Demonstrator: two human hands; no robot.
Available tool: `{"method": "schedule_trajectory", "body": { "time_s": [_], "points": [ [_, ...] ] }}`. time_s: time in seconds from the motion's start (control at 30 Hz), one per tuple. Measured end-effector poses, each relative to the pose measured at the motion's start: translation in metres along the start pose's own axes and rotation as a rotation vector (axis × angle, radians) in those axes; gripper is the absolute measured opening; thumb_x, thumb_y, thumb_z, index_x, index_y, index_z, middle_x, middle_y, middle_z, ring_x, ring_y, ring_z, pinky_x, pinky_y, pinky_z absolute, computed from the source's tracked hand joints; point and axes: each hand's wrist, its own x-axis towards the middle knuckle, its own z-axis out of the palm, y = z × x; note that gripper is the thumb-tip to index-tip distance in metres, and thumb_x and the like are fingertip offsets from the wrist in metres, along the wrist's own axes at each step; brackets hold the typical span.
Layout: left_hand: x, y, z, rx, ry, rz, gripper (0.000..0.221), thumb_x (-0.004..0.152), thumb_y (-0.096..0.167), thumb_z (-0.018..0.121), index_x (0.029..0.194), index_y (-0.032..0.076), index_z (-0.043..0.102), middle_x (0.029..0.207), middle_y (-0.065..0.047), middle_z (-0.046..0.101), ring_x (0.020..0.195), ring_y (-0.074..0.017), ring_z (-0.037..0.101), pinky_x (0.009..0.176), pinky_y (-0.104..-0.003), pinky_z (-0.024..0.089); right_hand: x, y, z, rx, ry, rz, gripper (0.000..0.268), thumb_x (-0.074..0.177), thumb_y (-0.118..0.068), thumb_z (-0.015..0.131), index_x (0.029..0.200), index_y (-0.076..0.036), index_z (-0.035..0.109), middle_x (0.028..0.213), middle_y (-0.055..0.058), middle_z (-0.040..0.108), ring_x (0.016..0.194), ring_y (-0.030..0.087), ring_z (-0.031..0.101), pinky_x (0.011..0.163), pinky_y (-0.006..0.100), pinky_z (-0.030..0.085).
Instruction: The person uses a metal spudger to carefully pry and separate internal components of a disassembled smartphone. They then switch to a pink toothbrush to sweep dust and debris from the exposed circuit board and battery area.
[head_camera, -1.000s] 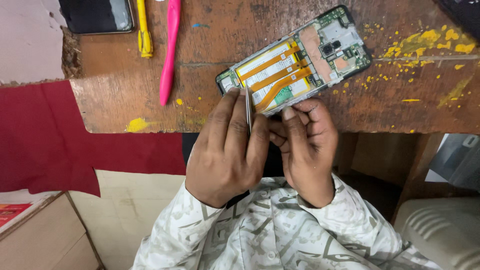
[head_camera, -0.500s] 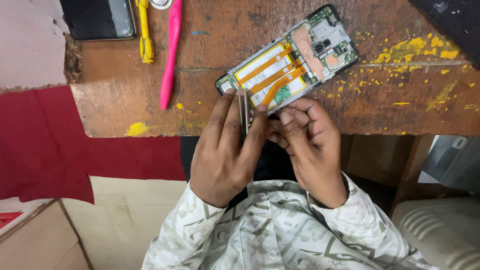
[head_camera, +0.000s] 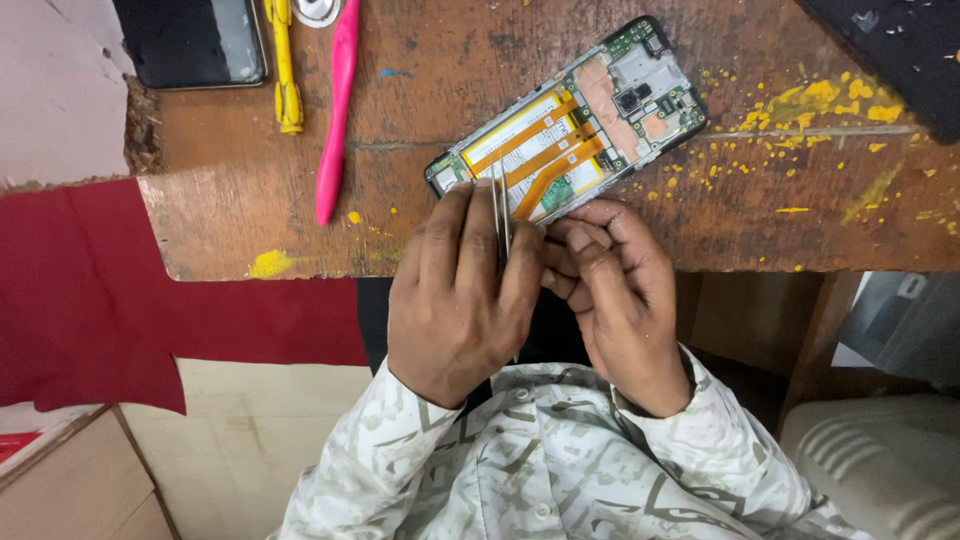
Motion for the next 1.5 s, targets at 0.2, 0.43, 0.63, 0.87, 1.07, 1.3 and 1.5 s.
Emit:
{"method": "schedule_trajectory", "body": {
  "time_s": [0.2,0.43,0.63,0.87,1.07,1.3,1.5],
  "points": [
    [-0.003,0.000,0.012,0.068,0.092,0.002,0.017,0.107,0.012,0.066,0.114,-0.003,0.065,0.122,-0.024,0.067,0.115,-0.0394,0.068,0.088,-0.044,0.059,0.001,0.002,-0.004,0.008,-0.035,-0.006,0.020,0.114,-0.010,0.046,0.129,0.003,0.052,0.122,0.014,0.066,0.111,0.020,0.069,0.095,0.035,0.057],
    [-0.004,-0.003,0.022,0.109,0.151,0.049,0.014,0.107,0.013,0.067,0.110,-0.001,0.068,0.122,-0.023,0.068,0.113,-0.0377,0.068,0.086,-0.043,0.058,0.001,-0.040,0.001,-0.473,-0.124,0.028,0.029,0.104,-0.009,0.056,0.132,-0.001,0.054,0.119,0.010,0.071,0.107,0.015,0.071,0.093,0.034,0.060],
    [-0.007,-0.006,0.030,0.144,0.170,0.073,0.013,0.108,0.013,0.067,0.108,0.001,0.069,0.124,-0.022,0.068,0.114,-0.0358,0.068,0.085,-0.041,0.055,0.000,-0.077,0.017,-1.452,-0.024,-0.552,0.025,0.091,-0.009,0.080,0.112,-0.001,0.069,0.110,0.010,0.069,0.093,0.022,0.066,0.080,0.036,0.054],
    [-0.013,-0.008,0.028,0.112,0.121,0.069,0.010,0.106,0.011,0.066,0.107,0.002,0.068,0.129,-0.023,0.067,0.118,-0.0371,0.067,0.092,-0.044,0.055,0.038,-0.083,0.006,-1.527,-0.433,-0.808,0.027,0.087,-0.006,0.079,0.113,-0.006,0.071,0.105,0.009,0.061,0.099,0.029,0.060,0.085,0.040,0.051],
    [-0.016,-0.010,0.028,0.082,0.120,0.072,0.011,0.106,0.012,0.067,0.111,0.002,0.069,0.131,-0.024,0.065,0.121,-0.0384,0.065,0.096,-0.045,0.055,0.045,-0.086,0.008,-1.629,-0.507,-0.824,0.021,0.087,-0.009,0.078,0.104,-0.003,0.068,0.106,0.010,0.058,0.100,0.030,0.060,0.085,0.041,0.051],
    [-0.023,-0.009,0.019,-0.150,0.111,-0.068,0.025,0.107,0.012,0.076,0.127,0.000,0.069,0.145,-0.024,0.058,0.131,-0.0375,0.058,0.109,-0.045,0.053,0.046,-0.088,0.012,-1.703,-0.539,-0.848,0.021,0.085,-0.006,0.076,0.103,-0.002,0.066,0.108,0.011,0.059,0.104,0.031,0.062,0.084,0.040,0.053],
    [-0.023,-0.009,0.018,-0.273,0.112,-0.139,0.023,0.098,0.011,0.078,0.119,0.004,0.070,0.140,-0.022,0.059,0.130,-0.0400,0.058,0.110,-0.048,0.052,0.046,-0.088,0.013,-1.690,-0.542,-0.819,0.021,0.085,-0.005,0.076,0.102,-0.002,0.065,0.106,0.010,0.058,0.104,0.031,0.062,0.086,0.041,0.053]
  ]
}}
